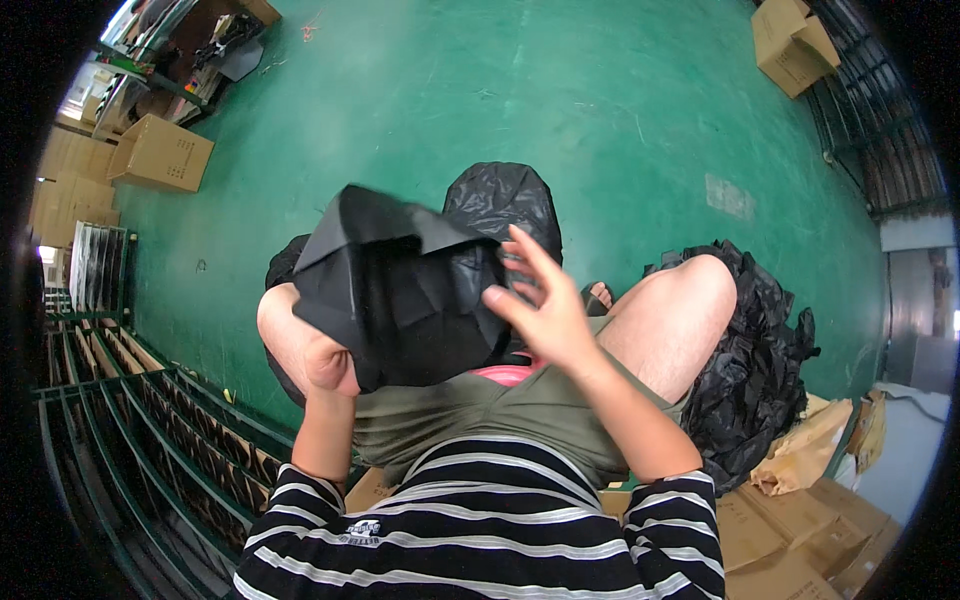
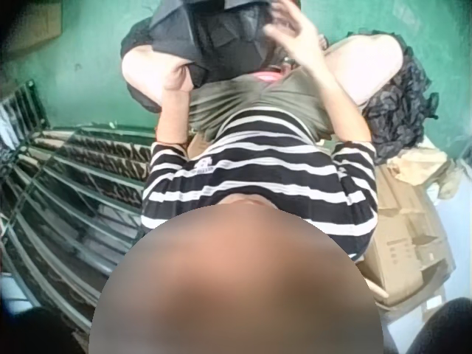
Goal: Covering pink circular bases or equipment parts with black fabric covers.
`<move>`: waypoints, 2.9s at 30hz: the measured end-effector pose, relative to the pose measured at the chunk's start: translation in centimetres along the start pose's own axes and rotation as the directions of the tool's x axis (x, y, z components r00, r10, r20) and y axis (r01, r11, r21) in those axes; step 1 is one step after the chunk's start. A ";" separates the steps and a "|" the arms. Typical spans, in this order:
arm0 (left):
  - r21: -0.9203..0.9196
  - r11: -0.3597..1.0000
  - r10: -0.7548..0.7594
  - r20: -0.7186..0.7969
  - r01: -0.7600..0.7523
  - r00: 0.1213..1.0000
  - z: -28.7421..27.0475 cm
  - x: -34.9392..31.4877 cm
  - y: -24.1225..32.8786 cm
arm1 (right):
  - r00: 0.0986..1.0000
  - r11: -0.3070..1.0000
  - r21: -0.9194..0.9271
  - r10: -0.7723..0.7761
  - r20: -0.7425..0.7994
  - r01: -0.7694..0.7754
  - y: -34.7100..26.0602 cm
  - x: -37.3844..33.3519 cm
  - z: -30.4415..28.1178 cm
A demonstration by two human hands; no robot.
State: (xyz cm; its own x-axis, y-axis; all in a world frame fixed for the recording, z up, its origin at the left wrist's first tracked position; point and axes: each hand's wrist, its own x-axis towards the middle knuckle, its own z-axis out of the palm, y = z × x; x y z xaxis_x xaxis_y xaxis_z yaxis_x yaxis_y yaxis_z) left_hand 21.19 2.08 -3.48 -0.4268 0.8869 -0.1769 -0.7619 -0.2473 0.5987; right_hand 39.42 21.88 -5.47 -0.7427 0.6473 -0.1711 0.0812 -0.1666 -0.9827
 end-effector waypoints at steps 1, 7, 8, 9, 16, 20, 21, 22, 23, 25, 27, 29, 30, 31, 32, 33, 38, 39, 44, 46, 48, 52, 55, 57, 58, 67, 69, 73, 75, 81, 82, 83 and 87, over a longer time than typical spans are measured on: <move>-0.040 0.999 -0.019 0.072 0.022 0.997 -0.2 0.1 -0.6 | 0.999 0.996 -0.078 -0.052 -0.002 0.051 1.3 -0.2 1.1; 0.039 0.997 -0.063 0.043 0.061 0.997 1.8 -0.2 -2.1 | 0.975 0.963 -0.176 -0.218 -0.049 0.206 5.3 2.2 5.3; 0.053 0.995 -0.088 0.018 0.087 0.996 1.7 -0.5 -2.0 | 0.981 0.976 -0.101 -0.195 -0.024 0.192 5.2 2.7 5.0; 0.060 0.995 -0.084 0.014 0.083 0.996 1.5 -0.7 -1.7 | 0.979 0.977 -0.061 -0.201 0.034 0.203 5.2 3.1 4.6; 0.138 0.978 0.166 -0.084 -0.154 0.983 0.0 -2.2 0.2 | 0.994 0.998 0.068 -0.013 0.113 0.005 0.7 3.0 -0.5; 0.712 0.672 0.338 -0.048 -0.205 0.940 1.4 -0.2 1.2 | 0.985 0.991 -0.131 0.011 0.174 0.012 -3.7 0.5 -3.0; 0.777 0.562 0.419 0.028 -0.283 0.908 1.9 0.1 0.7 | 0.977 0.980 -0.197 0.015 0.214 0.028 -4.7 -0.1 -3.0; 0.855 0.422 0.426 0.106 -0.302 0.898 1.9 0.4 0.6 | 0.970 0.982 -0.190 0.031 0.242 0.016 -5.4 -0.6 -2.7; 0.908 0.272 0.421 0.185 -0.318 0.888 2.0 0.6 0.5 | 0.938 0.983 -0.168 -0.011 0.346 0.074 -6.2 -0.8 -2.5; 0.905 0.134 0.451 0.308 -0.404 0.838 2.9 1.2 0.0 | 0.861 0.991 -0.069 -0.068 0.504 0.119 -8.3 -1.1 -1.7; 0.856 -0.012 0.430 0.470 -0.516 0.770 3.4 2.1 -0.1 | 0.761 0.992 -0.126 0.063 0.645 0.025 -8.2 -1.4 -2.6; 0.803 0.165 0.278 0.519 -0.573 0.808 3.9 2.2 0.7 | 0.554 0.991 -0.114 0.133 0.822 -0.070 -9.3 -0.6 -4.0; 0.790 0.301 0.125 0.522 -0.534 0.843 3.4 2.3 1.3 | 0.459 0.979 -0.150 0.198 0.866 -0.140 -9.3 -0.1 -4.9; 0.784 0.467 -0.062 0.490 -0.408 0.870 3.9 2.2 1.8 | 0.283 0.997 -0.026 0.045 0.958 -0.072 -8.2 1.0 -5.3; 0.764 0.597 -0.253 0.470 -0.246 0.846 4.1 2.2 2.4 | 0.357 0.968 -0.035 0.125 0.926 -0.249 -8.3 0.1 -5.9; 0.836 0.543 -0.538 0.412 -0.071 0.735 3.0 2.2 3.6 | 0.396 0.907 -0.023 0.206 0.895 -0.420 -9.8 -0.6 -5.4; 0.137 0.785 -0.559 0.577 0.604 0.596 -9.6 1.1 -3.5 | 0.536 0.792 0.224 0.149 0.831 -0.567 -0.5 -2.0 -7.4; -0.179 0.674 -0.523 0.569 0.716 0.634 -11.5 0.8 -5.0 | 0.530 0.760 0.271 0.113 0.840 -0.591 0.4 -2.0 -7.0; -0.104 0.633 -0.469 0.737 0.767 0.486 -14.4 4.3 -11.3 | 0.540 0.559 0.419 0.060 0.840 -0.715 1.3 -1.5 -6.0; 0.082 0.735 -0.546 0.660 0.673 0.516 -11.8 0.2 -8.2 | 0.552 0.566 0.433 0.046 0.833 -0.701 2.4 -1.6 -7.3; 0.272 0.786 -0.595 0.578 0.555 0.559 -9.0 0.7 -5.8 | 0.419 0.605 0.316 0.033 0.907 -0.731 2.7 -1.4 -8.1; 0.637 0.716 -0.621 0.395 0.285 0.677 -3.0 1.4 -1.8 | 0.133 0.850 0.232 -0.192 0.972 -0.473 2.9 0.2 -7.3; 0.722 0.676 -0.479 0.281 0.146 0.832 0.8 2.1 -1.1 | 0.204 0.869 0.325 -0.265 0.943 -0.374 4.6 -0.9 -8.5; 0.714 0.676 -0.400 0.152 0.179 0.904 0.8 2.1 -1.5 | 0.195 0.849 0.329 -0.271 0.943 -0.412 5.8 -1.3 -9.6; 0.714 0.678 -0.397 0.153 0.176 0.905 0.6 2.0 -1.6 | 0.174 0.810 0.341 -0.294 0.940 -0.477 5.1 -1.1 -9.6; 0.619 0.764 -0.646 0.738 0.185 0.198 -3.4 3.2 0.2 | 0.110 0.992 -0.075 0.086 0.990 -0.104 -3.5 3.9 -10.0; 0.427 0.856 -0.461 0.885 0.292 0.057 -2.0 4.2 -1.2 | 0.378 0.918 0.392 -0.342 0.860 -0.062 -1.4 0.9 -9.0; 0.292 0.743 -0.616 0.649 0.602 0.446 -1.3 3.3 0.2 | 0.454 0.854 0.218 0.025 0.891 -0.473 2.7 -1.0 -9.0; 0.068 0.421 -0.824 0.445 0.905 0.350 0.8 3.6 2.1 | 0.508 0.815 0.236 0.082 0.858 -0.529 2.5 -1.1 -9.3; -0.689 -0.404 -0.907 0.216 0.602 -0.362 5.3 6.6 6.0 | 0.222 0.825 0.182 -0.071 0.972 -0.535 3.1 -0.3 -11.0; -0.707 -0.304 -0.952 0.213 0.638 -0.218 3.7 5.2 4.7 | 0.210 0.810 0.251 -0.161 0.964 -0.530 3.0 -0.6 -10.4; -0.727 -0.197 -0.976 0.206 0.657 -0.064 1.6 3.3 2.9 | 0.192 0.788 0.315 -0.250 0.949 -0.529 2.9 -0.7 -9.5; -0.776 0.108 -0.907 0.180 0.621 0.382 -1.0 0.4 -0.5 | -0.179 0.809 0.318 -0.452 0.874 -0.494 -1.4 0.5 -3.7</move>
State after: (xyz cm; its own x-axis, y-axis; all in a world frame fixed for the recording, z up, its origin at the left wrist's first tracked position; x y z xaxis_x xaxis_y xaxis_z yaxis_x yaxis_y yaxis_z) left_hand 20.90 2.20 -4.60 0.6150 0.6331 -0.4700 -0.7257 0.2214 -0.6514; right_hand 41.34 25.17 -4.46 -0.4846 -0.6902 0.5374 0.2215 -0.6912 -0.6879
